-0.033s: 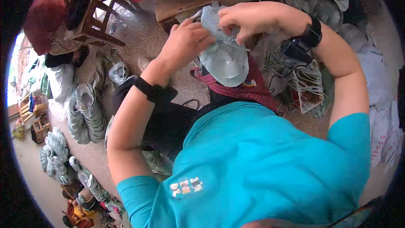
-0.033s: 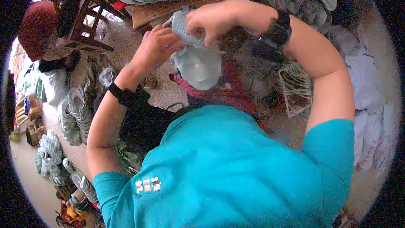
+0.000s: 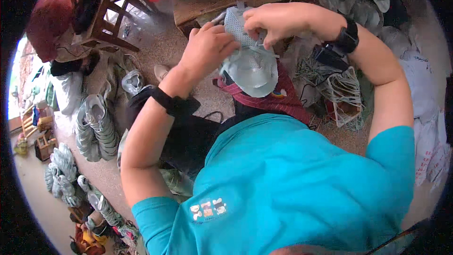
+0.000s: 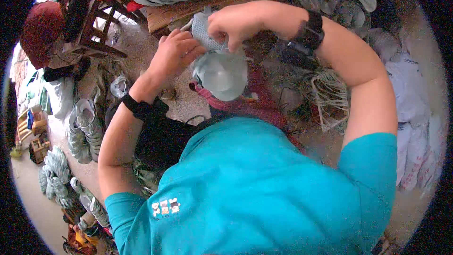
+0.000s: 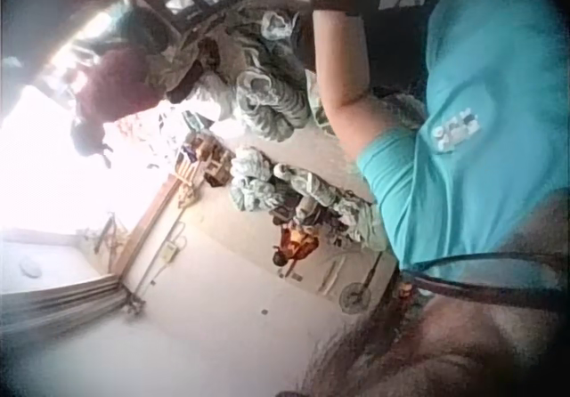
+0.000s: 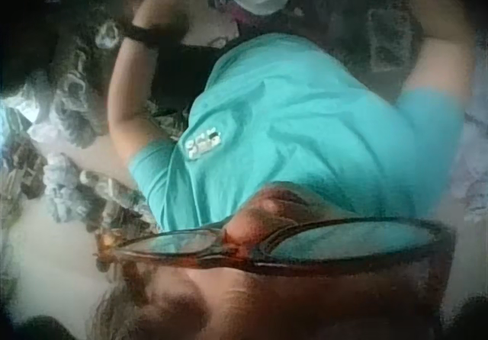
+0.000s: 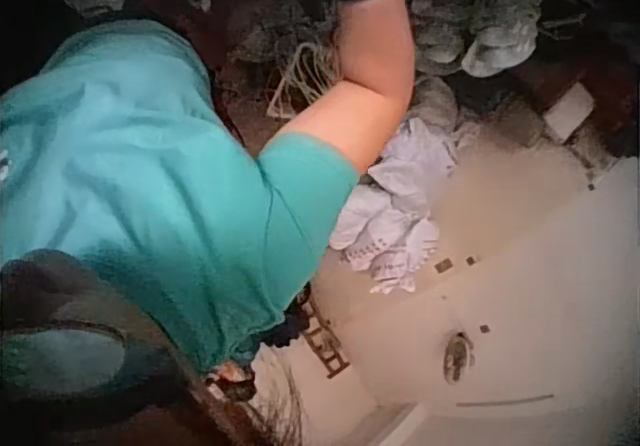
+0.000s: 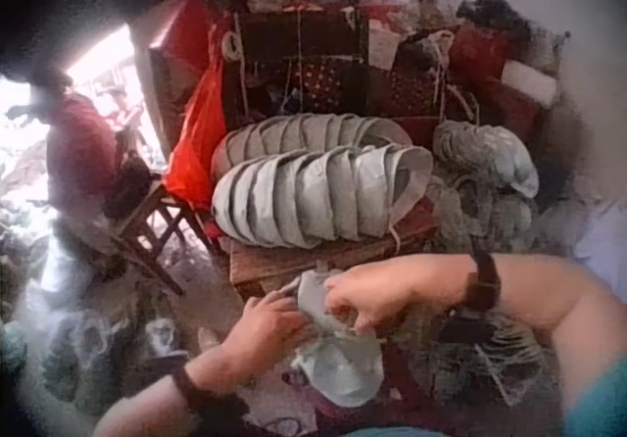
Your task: The person sits on the floor and laces a light-colored shoe by hand, threading the laces through the eyelets and pulling them tight. After finishing one shoe, they place it on a stack and pick up another shoe to repeat the process.
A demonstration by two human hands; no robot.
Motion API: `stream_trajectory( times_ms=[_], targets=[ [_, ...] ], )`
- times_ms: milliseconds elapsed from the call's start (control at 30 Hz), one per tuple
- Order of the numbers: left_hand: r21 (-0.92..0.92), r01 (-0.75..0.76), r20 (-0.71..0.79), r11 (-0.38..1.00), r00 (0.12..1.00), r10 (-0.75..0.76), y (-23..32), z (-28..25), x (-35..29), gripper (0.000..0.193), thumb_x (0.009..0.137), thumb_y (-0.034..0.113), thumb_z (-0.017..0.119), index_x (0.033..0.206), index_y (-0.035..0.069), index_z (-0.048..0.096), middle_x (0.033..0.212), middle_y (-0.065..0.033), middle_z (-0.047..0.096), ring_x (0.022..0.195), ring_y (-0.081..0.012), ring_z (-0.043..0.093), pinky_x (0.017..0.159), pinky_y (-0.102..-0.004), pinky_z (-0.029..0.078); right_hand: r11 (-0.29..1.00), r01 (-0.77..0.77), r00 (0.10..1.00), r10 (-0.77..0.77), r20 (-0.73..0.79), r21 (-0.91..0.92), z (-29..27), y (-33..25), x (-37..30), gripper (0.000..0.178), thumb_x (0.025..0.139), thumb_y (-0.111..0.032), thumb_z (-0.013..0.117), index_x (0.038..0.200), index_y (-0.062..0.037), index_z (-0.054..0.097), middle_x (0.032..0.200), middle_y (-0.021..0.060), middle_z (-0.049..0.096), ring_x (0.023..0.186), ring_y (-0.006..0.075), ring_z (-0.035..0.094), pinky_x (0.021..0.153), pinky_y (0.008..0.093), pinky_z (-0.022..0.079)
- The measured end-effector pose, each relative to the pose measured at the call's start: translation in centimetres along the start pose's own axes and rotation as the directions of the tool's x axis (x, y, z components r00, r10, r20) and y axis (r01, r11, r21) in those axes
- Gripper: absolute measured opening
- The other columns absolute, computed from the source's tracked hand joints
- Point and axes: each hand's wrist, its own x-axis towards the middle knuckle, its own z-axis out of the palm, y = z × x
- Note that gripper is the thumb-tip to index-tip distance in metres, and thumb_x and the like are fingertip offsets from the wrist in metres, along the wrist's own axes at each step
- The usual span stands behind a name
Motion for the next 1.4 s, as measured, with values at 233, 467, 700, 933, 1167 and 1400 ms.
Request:
stream_trajectory(
  times_ms=[233,467,700,933,1167,1400],
  targets=[
    [-0.3,0.185,-0.107,0.936,0.968,-0.226,0.3,2.3,0.7,0.017,0.078,0.025,0.07,0.076,0.009,0.073,0.084,-0.0112,0.061,0.09,-0.0311,0.059,0.076,-0.045,0.046,0.988,-0.089,0.988,0.072,-0.134,-0.127,2.1,-0.5,-0.1,0.041,0.06,-0.005,0.079,0.092,-0.002,0.052,0.099,0.0131,0.051,0.091,0.0361,0.057,0.077,0.0453,0.047],
    [-0.222,0.288,-0.195,0.932,0.923,-0.332,1.9,2.3,0.6,0.024,0.08,0.028,0.068,0.076,0.004,0.07,0.083,-0.0126,0.061,0.085,-0.0324,0.061,0.075,-0.0464,0.048,0.994,-0.087,0.907,0.051,-0.418,-0.066,5.1,-0.3,-0.9,0.043,0.063,-0.003,0.078,0.093,-0.0028,0.047,0.102,0.0137,0.047,0.1,0.0364,0.053,0.081,0.0445,0.046],
    [-0.246,0.092,0.07,0.965,0.995,-0.077,-1.1,1.2,0.9,0.023,0.08,0.03,0.068,0.079,0.007,0.07,0.095,-0.0108,0.064,0.085,-0.0327,0.062,0.074,-0.0446,0.05,0.999,-0.044,0.863,0.028,-0.504,-0.019,6.0,-0.3,-1.5,0.04,0.065,-0.004,0.077,0.093,-0.0031,0.048,0.1,0.0127,0.046,0.095,0.0343,0.054,0.078,0.0432,0.047],
    [-0.298,0.134,0.017,0.945,0.991,-0.135,-2.0,3.6,1.6,0.018,0.073,0.023,0.069,0.074,0.004,0.07,0.083,-0.0147,0.063,0.085,-0.0318,0.062,0.076,-0.0406,0.049,0.999,-0.011,0.871,-0.015,-0.492,-0.05,5.5,-0.2,-1.6,0.034,0.067,-0.007,0.077,0.088,-0.002,0.051,0.097,0.0121,0.046,0.09,0.0323,0.055,0.074,0.0418,0.048],
    [-0.777,0.404,0.099,0.482,0.836,-0.54,1.1,2.4,1.6,0.021,0.087,0.022,0.065,0.088,0.001,0.069,0.087,-0.0088,0.065,0.084,-0.0197,0.06,0.079,-0.0294,0.047,0.978,-0.204,0.874,0.199,-0.443,0.037,5.1,-1.0,-1.5,0.023,0.075,-0.02,0.073,0.081,-0.0018,0.061,0.096,0.0127,0.05,0.088,0.031,0.057,0.076,0.0407,0.049],
    [-0.496,-0.078,-0.576,0.865,0.775,-0.26,3.1,-1.0,2.8,0.024,0.095,0.02,0.059,0.09,-0.003,0.066,0.076,-0.0012,0.062,0.066,-0.0088,0.056,0.058,-0.0256,0.044,0.922,-0.289,0.757,0.385,-0.527,0.259,6.8,-0.3,0.0,0.022,0.077,-0.022,0.072,0.078,-0.002,0.063,0.092,0.0103,0.052,0.084,0.0248,0.056,0.073,0.0358,0.047]
  ],
)
